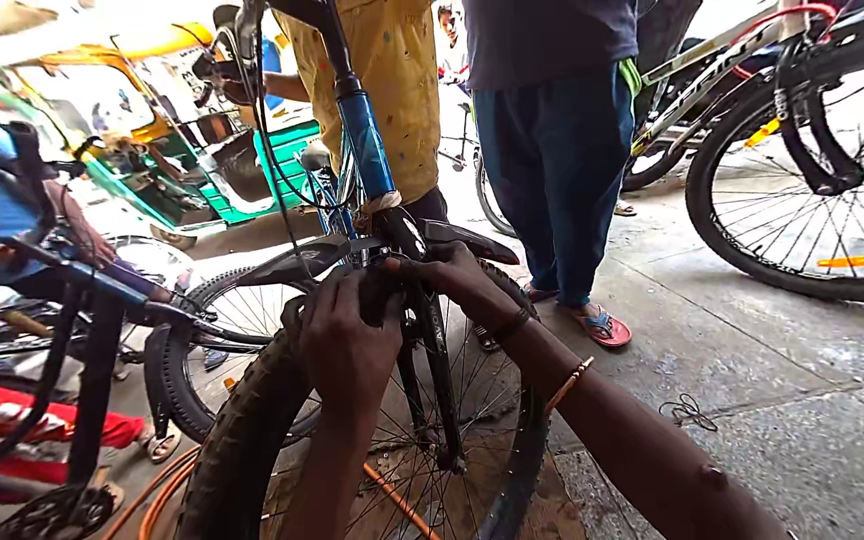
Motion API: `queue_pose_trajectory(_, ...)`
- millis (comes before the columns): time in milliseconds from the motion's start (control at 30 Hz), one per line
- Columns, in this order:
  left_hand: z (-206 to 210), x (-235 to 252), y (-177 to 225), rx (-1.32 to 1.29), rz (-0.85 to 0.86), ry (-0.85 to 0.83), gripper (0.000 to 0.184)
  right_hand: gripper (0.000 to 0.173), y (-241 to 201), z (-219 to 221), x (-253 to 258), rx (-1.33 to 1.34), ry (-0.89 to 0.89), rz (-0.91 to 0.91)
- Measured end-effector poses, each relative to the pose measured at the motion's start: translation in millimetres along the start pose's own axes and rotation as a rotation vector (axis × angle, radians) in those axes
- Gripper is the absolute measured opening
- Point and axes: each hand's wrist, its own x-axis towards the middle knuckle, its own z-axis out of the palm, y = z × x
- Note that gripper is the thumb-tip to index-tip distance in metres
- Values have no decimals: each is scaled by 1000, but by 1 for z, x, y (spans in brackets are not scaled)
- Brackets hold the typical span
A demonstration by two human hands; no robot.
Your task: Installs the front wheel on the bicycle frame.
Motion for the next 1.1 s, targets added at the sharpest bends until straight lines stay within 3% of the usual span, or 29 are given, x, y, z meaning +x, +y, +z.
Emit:
queue_pose_trajectory(133, -8, 11, 6, 10, -91, -156, 76, 48, -2, -5, 1, -19, -55, 7)
queue_pose_trajectory(333, -8, 31, 10, 78, -134, -270, 57, 50, -10, -9, -1, -103, -74, 41)
queue_pose_trajectory(533, -2, 20, 3, 18, -196, -289, 57, 50, -11, -8, -1, -96, -99, 43)
queue_pose_trajectory(700, 0, 25, 1, -14, -183, -362, 60, 54, -11, -23, -10, -218, -43, -122)
queue_pose_trajectory(767, 1, 23, -1, -33, -159, -328, 63, 52, -7, -48, -31, -115, 108, -175)
queue_pose_trajectory(867, -4, 22, -3, -73, -136, -307, 60, 36, 38, -80, -83, 212, 419, -177)
queue_pose_trajectory(967, -6, 23, -5, -81, -133, -345, 65, 35, 103, -79, -180, 471, 459, 111)
queue_pose_trajectory(1100, -10, 26, -6, -72, -127, -400, 72, 39, 152, -49, -269, 945, 254, 463)
